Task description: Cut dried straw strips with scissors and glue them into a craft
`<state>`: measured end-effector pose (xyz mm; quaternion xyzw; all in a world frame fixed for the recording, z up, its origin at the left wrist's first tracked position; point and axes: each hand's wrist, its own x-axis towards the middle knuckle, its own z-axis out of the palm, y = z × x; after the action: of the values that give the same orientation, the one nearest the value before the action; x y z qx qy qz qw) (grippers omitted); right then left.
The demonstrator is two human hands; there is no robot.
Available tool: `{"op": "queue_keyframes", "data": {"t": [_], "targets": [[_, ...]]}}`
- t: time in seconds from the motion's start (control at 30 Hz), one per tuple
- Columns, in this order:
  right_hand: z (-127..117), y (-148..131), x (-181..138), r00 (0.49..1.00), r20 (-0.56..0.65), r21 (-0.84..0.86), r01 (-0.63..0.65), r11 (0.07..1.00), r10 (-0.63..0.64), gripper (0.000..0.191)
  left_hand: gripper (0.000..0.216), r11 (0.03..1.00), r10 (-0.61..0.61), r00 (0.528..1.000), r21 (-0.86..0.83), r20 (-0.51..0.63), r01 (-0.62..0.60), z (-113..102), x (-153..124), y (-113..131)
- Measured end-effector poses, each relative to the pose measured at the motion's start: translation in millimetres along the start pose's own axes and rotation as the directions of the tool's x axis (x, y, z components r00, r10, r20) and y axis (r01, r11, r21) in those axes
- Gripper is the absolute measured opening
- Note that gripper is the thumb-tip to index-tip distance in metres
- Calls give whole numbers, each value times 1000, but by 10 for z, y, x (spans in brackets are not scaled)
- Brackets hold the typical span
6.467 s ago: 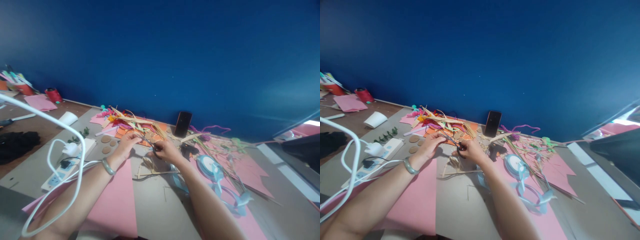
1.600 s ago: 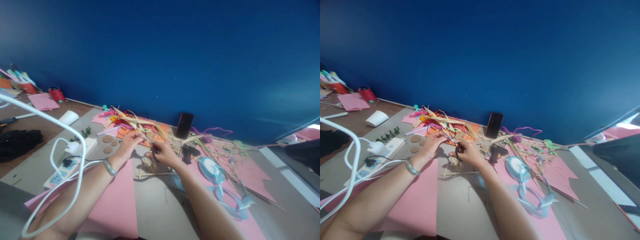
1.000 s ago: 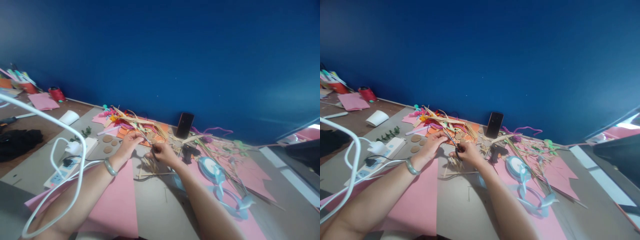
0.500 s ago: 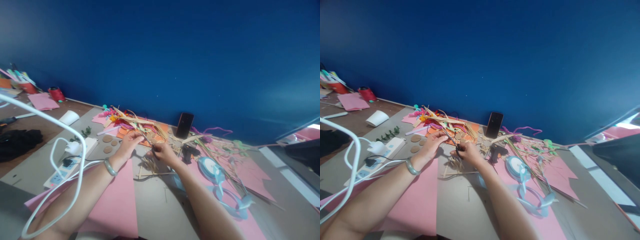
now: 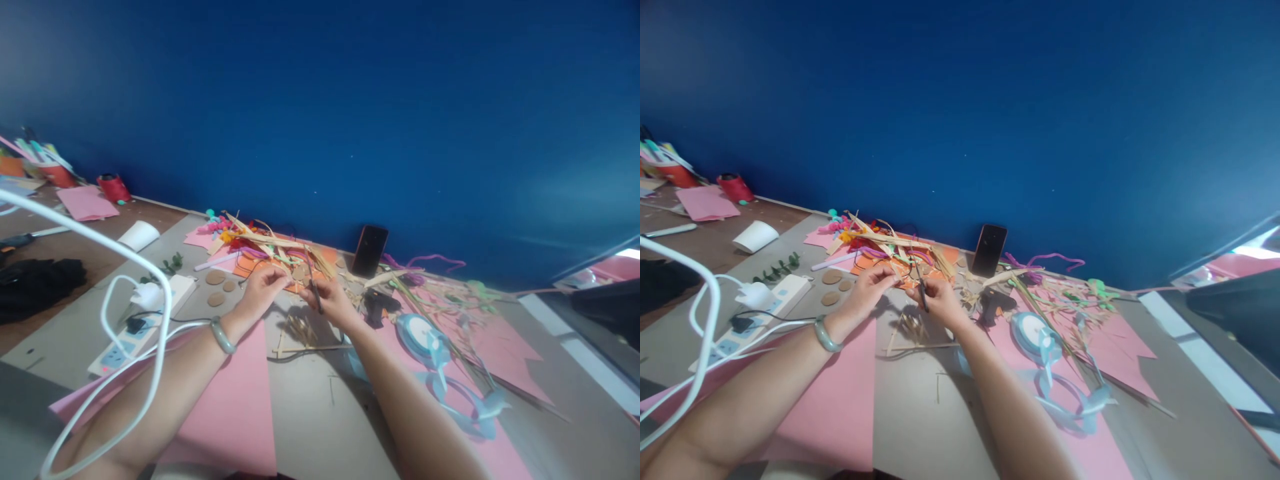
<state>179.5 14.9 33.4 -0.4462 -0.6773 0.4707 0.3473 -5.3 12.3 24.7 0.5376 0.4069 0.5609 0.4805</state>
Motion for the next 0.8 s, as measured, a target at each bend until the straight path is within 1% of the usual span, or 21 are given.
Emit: {"op": "queue_keyframes", "data": {"t": [0.07, 0.17, 0.27, 0.4, 0.6, 0.8], "targets": [[-10, -14, -9, 1000, 24, -22, -4, 1000, 4, 45, 13, 999, 26, 1000, 37, 13, -26, 9, -13, 0], [-25, 0, -16, 997, 82, -136, -2, 991, 14, 42, 12, 995, 72, 997, 69, 29, -74, 5, -18, -32], [-29, 39, -13, 994, 110, -221, 3, 975, 22, 41, 10, 991, 105, 994, 75, 27, -106, -7, -12, -58], [-27, 68, -8, 991, 133, -224, 14, 974, 16, 40, 11, 991, 112, 993, 74, 25, -114, -8, -6, -54], [-18, 37, -21, 991, 129, -214, -3, 977, 32, 43, 8, 989, 119, 993, 89, 26, -121, 2, -24, -57], [-16, 72, -9, 991, 132, -182, 6, 983, 18, 45, 10, 993, 90, 995, 77, 34, -92, -4, -34, -74]]}}
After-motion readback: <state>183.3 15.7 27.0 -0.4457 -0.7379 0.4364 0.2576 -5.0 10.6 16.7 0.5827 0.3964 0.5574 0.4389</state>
